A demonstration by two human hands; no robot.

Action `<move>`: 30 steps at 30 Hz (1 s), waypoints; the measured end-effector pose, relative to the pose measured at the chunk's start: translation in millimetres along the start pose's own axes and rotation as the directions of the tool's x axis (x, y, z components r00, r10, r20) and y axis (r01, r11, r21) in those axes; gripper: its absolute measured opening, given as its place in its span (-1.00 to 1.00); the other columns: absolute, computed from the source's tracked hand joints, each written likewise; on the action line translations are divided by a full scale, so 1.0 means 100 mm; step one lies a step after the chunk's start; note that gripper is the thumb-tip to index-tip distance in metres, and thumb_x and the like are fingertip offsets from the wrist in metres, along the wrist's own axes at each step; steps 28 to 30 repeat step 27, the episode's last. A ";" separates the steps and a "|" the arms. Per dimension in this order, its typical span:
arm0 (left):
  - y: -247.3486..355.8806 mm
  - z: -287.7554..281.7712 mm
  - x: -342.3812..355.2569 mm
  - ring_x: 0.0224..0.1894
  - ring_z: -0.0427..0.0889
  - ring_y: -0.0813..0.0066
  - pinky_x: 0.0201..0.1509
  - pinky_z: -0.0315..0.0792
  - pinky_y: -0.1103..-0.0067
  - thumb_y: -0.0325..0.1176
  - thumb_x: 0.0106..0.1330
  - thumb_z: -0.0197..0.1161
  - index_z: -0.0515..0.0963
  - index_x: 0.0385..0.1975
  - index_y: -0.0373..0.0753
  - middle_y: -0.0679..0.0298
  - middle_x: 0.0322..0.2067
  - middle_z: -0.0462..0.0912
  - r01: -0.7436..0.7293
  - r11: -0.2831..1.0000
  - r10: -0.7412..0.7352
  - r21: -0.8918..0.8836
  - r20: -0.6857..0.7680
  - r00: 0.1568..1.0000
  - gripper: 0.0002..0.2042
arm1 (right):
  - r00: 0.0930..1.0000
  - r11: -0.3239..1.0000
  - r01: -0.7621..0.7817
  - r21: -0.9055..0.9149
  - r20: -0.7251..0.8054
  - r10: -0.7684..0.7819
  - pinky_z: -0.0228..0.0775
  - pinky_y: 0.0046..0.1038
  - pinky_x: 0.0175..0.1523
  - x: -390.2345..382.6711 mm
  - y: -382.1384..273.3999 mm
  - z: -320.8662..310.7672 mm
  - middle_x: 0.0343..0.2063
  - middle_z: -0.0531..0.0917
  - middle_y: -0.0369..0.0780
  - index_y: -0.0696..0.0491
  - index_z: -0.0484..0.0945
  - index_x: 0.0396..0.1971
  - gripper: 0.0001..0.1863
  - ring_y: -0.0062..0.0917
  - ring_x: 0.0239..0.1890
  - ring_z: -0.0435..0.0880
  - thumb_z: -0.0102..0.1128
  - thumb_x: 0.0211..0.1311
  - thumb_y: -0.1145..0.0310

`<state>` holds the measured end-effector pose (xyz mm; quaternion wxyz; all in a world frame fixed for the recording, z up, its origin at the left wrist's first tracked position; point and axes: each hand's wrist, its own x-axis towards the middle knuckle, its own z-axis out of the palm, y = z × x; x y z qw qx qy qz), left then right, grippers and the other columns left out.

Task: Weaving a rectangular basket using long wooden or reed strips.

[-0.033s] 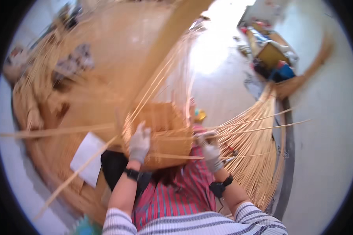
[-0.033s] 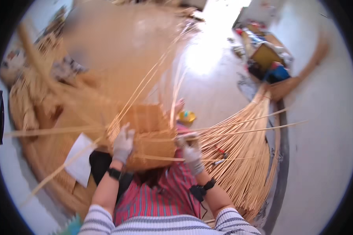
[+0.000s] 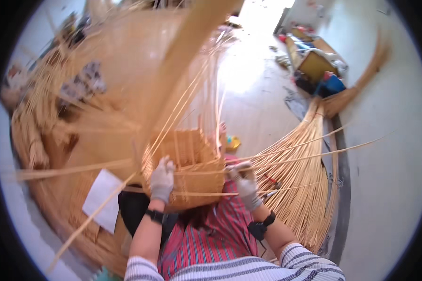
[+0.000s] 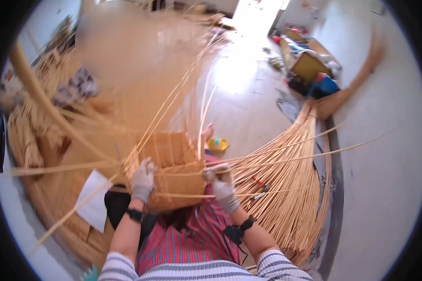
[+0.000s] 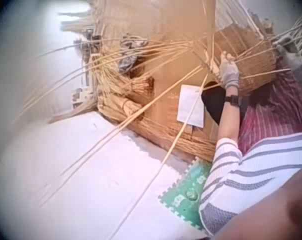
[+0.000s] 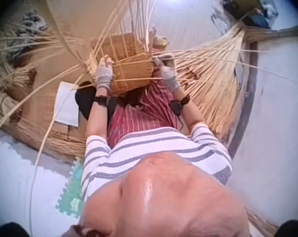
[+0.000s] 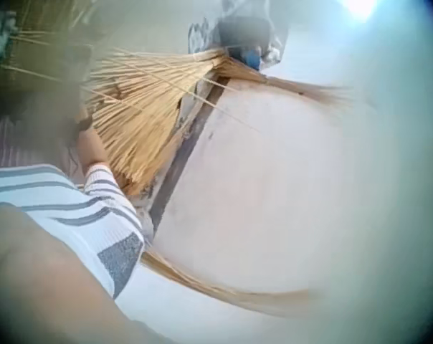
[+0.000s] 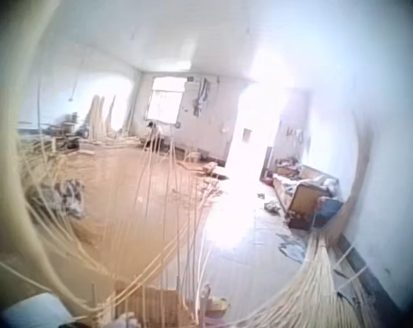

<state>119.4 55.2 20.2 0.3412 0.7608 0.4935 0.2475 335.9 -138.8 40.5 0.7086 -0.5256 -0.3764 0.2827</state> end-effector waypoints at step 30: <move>-0.29 0.00 0.05 -0.27 0.77 0.04 -0.12 0.69 0.17 -0.10 0.42 0.36 0.54 -0.12 -0.19 0.21 -0.37 0.71 0.521 0.667 -0.224 -0.533 0.524 0.822 -0.70 | 0.949 0.987 -0.016 0.163 -0.309 0.066 0.48 -0.58 -0.12 0.18 0.84 0.47 0.01 0.52 -0.17 -0.01 0.27 0.33 -0.52 -0.65 -0.20 0.53 0.10 0.49 0.34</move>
